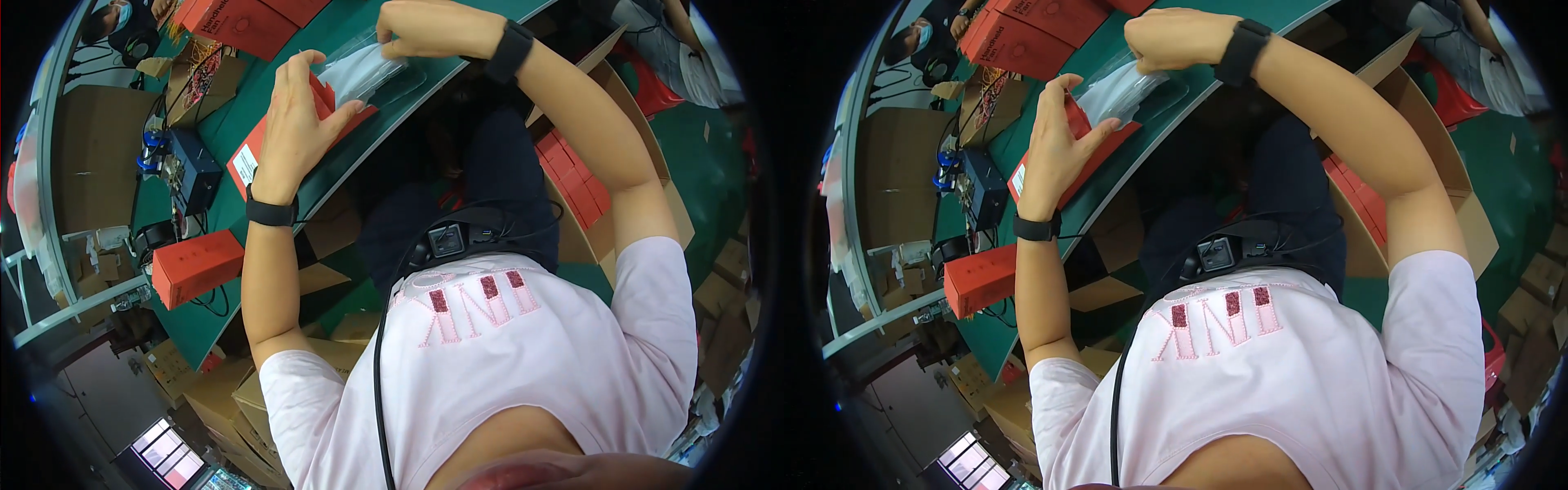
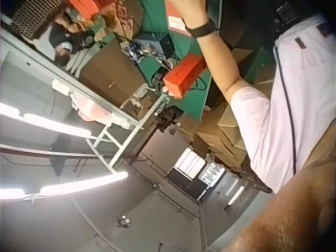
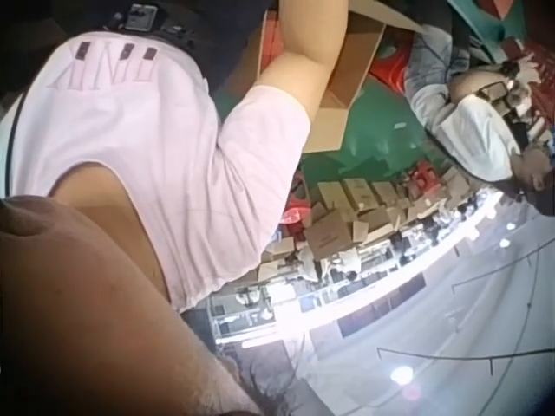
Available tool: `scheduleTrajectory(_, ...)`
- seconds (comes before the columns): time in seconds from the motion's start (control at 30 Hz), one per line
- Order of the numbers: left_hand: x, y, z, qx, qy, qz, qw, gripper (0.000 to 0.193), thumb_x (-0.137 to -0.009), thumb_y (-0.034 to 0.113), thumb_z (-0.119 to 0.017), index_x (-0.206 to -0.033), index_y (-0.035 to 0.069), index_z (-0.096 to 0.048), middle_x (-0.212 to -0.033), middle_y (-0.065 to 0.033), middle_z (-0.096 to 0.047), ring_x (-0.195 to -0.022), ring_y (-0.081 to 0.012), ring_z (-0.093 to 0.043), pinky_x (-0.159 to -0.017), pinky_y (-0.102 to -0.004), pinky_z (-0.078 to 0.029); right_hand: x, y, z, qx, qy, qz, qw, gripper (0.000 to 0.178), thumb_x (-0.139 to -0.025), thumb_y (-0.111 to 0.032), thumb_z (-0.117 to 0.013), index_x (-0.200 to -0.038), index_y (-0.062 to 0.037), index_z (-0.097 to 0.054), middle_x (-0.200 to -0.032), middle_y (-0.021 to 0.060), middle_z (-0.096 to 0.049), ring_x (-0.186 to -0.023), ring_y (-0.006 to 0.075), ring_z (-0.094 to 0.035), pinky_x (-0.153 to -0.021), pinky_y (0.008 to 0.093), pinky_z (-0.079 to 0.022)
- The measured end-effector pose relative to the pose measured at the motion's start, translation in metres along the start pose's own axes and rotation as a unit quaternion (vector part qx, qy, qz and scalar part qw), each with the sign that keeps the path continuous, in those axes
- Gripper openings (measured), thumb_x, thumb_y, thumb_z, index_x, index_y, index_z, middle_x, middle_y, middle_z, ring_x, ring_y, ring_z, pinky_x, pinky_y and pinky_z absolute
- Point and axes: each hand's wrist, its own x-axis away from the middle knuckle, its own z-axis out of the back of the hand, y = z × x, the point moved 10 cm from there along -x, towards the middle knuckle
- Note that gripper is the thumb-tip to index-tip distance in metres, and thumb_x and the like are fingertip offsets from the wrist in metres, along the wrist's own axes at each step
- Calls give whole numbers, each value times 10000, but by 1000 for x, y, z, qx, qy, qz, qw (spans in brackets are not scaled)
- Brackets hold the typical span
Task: Packaging small items into protective foam pouches and then into red cardboard boxes.
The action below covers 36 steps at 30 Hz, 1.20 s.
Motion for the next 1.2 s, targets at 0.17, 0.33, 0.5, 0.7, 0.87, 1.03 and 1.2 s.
scheduleTrajectory(0.17,-2,-11,-8,74,8,5,997,660,-771,239,-852,-1258,13,-468,-1124,-165,-549,-1029,-317,-576,-912,-410,-493,-12,22,-7,50,265,61,961,198,-816,-21,-620,-1008,20,-640,-864,190,-671,-753,371,-681,-665,458,-549)
scheduleTrajectory(0.33,-6,-13,0,94,10,32,995,625,-783,192,-835,-1255,16,-466,-1109,-166,-551,-1012,-321,-563,-904,-409,-485,75,-40,75,14,459,192,867,279,-923,-193,-596,-1068,45,-614,-868,225,-658,-788,442,-632,-722,468,-515)
scheduleTrajectory(0.5,-22,35,13,56,57,-72,994,601,-790,140,-795,-1286,-14,-493,-1214,-216,-560,-1114,-396,-534,-977,-452,-437,79,-14,110,55,493,116,860,162,-862,-47,-580,-1003,27,-607,-990,184,-591,-801,369,-644,-668,420,-540)
scheduleTrajectory(0.7,-14,84,17,-44,27,62,997,816,-749,303,-847,-1418,36,-464,-1283,-218,-539,-1179,-416,-506,-1012,-498,-401,112,-34,106,-165,559,87,808,142,-952,-213,-564,-918,-77,-587,-862,72,-586,-765,268,-625,-655,401,-530)
scheduleTrajectory(0.87,-39,100,18,-80,-24,94,992,836,-680,338,-883,-1362,48,-497,-1228,-220,-563,-1112,-426,-518,-984,-532,-403,154,-92,144,35,638,199,743,211,-907,-245,-674,-782,-125,-553,-711,26,-511,-695,214,-565,-479,319,-474)
scheduleTrajectory(1.03,-44,95,28,2,-21,114,993,911,-658,336,-900,-1412,67,-463,-1191,-204,-567,-1127,-417,-514,-1004,-497,-405,185,2,168,-260,718,11,645,260,-957,-261,-674,-838,-56,-568,-707,99,-610,-643,259,-627,-557,392,-485)
scheduleTrajectory(1.2,-38,99,49,57,80,9,995,1138,-674,293,-909,-1577,57,-258,-1379,-243,-490,-1314,-409,-432,-1133,-483,-320,232,50,172,-354,778,-58,516,233,-994,-188,-666,-843,-36,-572,-652,-34,-500,-632,39,-446,-554,246,-393)
